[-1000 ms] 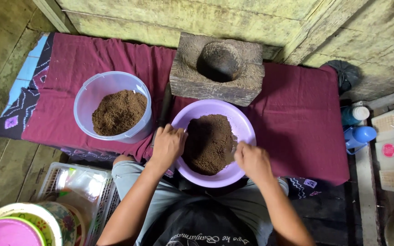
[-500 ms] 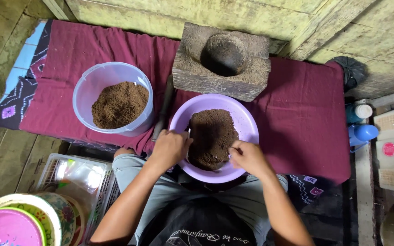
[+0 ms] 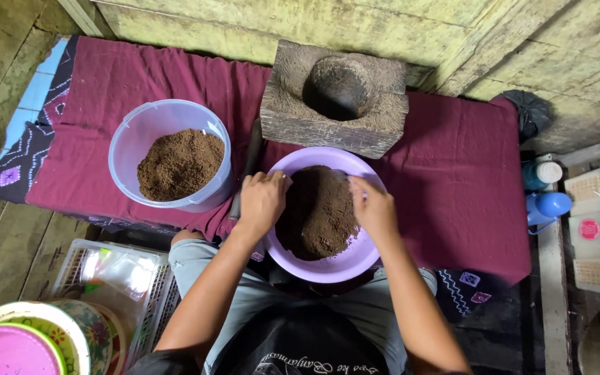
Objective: Mixing a brown powdery substance in a bowl using a spoon and transferring it between containers.
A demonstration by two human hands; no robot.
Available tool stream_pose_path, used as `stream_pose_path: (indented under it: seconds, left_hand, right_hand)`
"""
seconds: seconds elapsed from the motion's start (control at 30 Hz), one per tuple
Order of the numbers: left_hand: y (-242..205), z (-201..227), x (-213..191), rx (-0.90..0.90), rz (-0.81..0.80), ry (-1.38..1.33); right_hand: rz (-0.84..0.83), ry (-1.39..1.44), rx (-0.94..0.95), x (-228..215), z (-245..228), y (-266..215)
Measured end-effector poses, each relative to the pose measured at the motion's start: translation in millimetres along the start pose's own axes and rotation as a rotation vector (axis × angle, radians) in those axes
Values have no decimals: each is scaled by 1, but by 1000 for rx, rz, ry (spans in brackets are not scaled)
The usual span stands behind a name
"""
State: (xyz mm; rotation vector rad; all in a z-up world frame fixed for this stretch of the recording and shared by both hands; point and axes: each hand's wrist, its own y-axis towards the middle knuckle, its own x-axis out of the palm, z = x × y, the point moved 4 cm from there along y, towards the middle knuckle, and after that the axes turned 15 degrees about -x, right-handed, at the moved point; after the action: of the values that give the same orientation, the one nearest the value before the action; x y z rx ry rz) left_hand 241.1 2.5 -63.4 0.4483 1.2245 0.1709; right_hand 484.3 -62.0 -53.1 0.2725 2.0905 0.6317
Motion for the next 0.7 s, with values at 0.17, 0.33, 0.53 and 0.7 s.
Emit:
stream_pose_path:
  seconds: [0.17, 0.33, 0.53, 0.7]
  left_hand:
    - [-17, 10, -15, 75, -101, -66]
    - [-33, 6, -69, 122, -83, -8]
    - [-43, 21, -43, 65, -90, -144]
    - [-20, 18, -45, 67, 68, -39]
  right_hand:
    - [-152, 202, -162, -16, -32, -14]
    - [-33, -292, -353, -29, -5, -75]
    - [-16, -143, -282, 33, 12, -116]
    - [46, -278, -294, 7, 24, -43]
